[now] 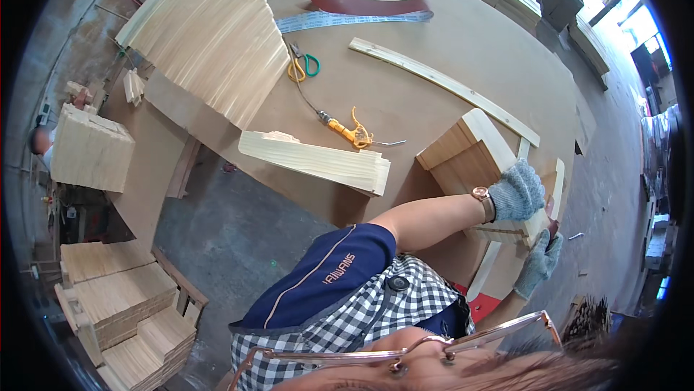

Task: Sanding the edges and flat surfaces of small rectangular wooden blocks using a strip of sandpaper.

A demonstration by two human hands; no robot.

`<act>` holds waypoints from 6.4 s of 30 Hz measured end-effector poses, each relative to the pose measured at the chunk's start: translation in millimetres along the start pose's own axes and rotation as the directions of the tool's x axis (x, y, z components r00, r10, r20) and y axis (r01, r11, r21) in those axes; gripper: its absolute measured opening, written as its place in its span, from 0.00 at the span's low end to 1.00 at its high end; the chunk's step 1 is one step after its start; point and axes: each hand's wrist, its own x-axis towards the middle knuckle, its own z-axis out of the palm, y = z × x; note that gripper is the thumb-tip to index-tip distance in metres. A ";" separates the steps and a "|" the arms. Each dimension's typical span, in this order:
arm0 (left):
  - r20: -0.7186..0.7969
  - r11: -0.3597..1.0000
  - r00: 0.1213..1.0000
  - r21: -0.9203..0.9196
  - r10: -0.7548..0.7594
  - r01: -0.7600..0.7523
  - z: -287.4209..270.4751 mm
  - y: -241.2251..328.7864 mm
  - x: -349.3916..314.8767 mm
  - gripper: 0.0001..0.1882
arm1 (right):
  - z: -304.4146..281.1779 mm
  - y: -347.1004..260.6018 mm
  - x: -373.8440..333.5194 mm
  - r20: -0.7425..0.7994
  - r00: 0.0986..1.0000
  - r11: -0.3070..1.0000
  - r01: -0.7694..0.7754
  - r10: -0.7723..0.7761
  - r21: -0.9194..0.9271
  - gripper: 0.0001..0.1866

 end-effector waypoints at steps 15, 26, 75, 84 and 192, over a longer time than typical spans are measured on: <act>-0.065 0.986 0.995 -0.143 0.071 -0.079 -20.8 -7.7 -1.3 0.13 | 20.1 -22.2 51.6 -0.064 0.914 0.835 0.335 -0.401 -0.437 0.09; -0.039 0.990 0.989 0.023 0.142 -0.141 0.8 -11.1 -1.8 0.12 | -18.3 -41.3 -39.7 -0.097 0.991 0.996 0.093 -0.094 -0.009 0.08; 0.114 0.931 0.927 0.032 0.358 -0.363 -15.6 -11.1 -14.2 0.33 | -28.3 14.0 -6.0 -0.137 0.985 0.988 0.092 -0.109 -0.125 0.10; 0.010 0.908 0.911 0.078 0.412 -0.412 -15.6 -9.2 -14.0 0.24 | -4.5 20.8 -13.3 -0.290 0.940 0.977 0.135 -0.179 -0.165 0.14; 0.148 0.999 0.988 0.008 -0.040 0.039 -130.8 -78.2 -140.4 0.47 | 43.8 -7.0 36.7 -0.049 0.707 0.661 0.632 -0.706 -0.405 0.05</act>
